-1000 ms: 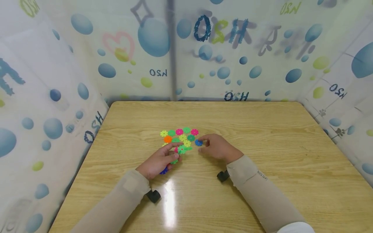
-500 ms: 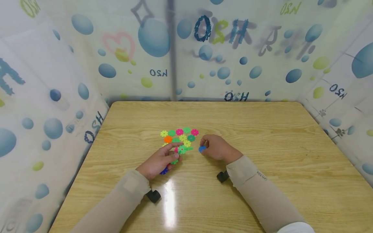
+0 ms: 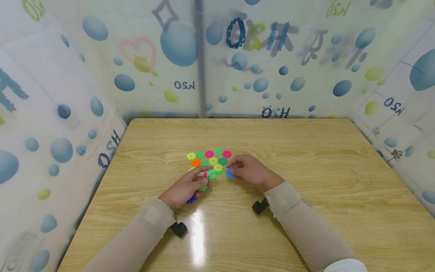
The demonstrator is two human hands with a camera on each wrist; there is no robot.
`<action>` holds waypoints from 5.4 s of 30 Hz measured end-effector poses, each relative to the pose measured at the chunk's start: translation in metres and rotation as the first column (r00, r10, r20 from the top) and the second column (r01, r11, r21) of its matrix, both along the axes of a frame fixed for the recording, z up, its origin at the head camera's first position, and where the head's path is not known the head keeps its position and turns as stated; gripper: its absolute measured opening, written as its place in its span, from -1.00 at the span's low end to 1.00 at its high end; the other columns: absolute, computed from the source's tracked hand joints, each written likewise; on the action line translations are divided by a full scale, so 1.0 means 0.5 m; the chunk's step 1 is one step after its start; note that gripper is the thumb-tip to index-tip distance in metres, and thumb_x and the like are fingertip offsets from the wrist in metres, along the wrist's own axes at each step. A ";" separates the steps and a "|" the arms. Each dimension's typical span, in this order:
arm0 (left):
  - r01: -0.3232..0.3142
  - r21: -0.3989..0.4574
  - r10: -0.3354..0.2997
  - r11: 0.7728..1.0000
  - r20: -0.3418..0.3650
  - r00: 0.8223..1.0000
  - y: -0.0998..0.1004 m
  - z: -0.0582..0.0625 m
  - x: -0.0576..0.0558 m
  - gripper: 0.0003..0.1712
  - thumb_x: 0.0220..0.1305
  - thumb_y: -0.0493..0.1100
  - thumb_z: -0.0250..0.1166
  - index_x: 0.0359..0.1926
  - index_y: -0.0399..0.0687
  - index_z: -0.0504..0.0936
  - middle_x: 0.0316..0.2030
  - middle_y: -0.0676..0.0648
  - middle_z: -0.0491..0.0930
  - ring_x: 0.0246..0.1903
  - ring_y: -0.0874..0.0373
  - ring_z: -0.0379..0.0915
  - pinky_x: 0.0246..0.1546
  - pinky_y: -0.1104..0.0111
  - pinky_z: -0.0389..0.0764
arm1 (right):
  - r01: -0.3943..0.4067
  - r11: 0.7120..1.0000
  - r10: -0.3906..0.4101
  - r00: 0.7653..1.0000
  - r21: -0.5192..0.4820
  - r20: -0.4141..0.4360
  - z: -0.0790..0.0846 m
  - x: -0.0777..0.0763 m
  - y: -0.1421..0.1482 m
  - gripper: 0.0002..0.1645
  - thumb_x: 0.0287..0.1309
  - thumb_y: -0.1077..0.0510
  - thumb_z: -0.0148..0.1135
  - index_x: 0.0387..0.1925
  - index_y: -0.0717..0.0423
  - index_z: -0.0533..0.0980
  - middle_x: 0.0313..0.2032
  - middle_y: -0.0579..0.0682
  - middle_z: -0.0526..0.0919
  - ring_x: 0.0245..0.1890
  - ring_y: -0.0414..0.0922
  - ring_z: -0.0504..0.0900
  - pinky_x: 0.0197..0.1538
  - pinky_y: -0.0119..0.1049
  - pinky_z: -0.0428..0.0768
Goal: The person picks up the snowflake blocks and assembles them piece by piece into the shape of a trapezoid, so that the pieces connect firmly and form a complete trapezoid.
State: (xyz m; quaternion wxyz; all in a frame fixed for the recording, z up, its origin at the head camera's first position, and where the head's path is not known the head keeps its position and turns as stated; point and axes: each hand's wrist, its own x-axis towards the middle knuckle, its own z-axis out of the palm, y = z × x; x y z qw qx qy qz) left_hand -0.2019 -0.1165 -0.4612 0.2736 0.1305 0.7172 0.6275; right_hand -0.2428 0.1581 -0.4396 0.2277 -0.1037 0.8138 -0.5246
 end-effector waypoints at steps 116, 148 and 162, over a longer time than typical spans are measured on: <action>-0.230 0.045 0.227 0.972 0.076 0.971 0.008 -0.005 0.000 -0.55 0.56 -0.12 0.02 0.40 0.10 0.31 -0.15 -0.08 0.54 -0.62 0.28 0.27 -0.66 0.49 0.34 | -0.118 0.976 0.142 0.982 0.181 -0.126 0.015 0.032 -0.025 -0.85 0.25 0.28 0.40 -0.23 0.10 0.55 -0.39 -0.02 0.59 -0.44 -0.14 0.55 -0.33 -0.30 0.56; -0.188 0.089 0.183 0.978 0.070 0.981 0.006 0.000 0.002 -0.57 0.61 -0.13 0.00 0.40 -0.06 0.32 -0.20 -0.09 0.57 -0.63 0.30 0.24 -0.60 0.53 0.37 | 0.107 0.993 -0.114 0.963 -0.041 -0.243 0.012 0.024 -0.022 -0.86 0.45 0.35 0.22 -0.10 0.15 0.65 -0.12 0.11 0.67 -0.18 0.10 0.75 -0.03 -0.13 0.74; -0.205 0.101 0.196 0.973 0.095 0.976 0.004 0.000 0.005 -0.57 0.61 -0.15 0.04 0.39 -0.11 0.39 -0.20 -0.09 0.65 -0.66 0.30 0.26 -0.62 0.53 0.38 | 0.061 0.997 -0.072 0.949 -0.044 -0.307 0.006 0.026 -0.026 -0.89 0.35 0.34 0.36 -0.25 0.11 0.74 -0.25 -0.01 0.76 -0.23 -0.10 0.68 -0.09 -0.23 0.69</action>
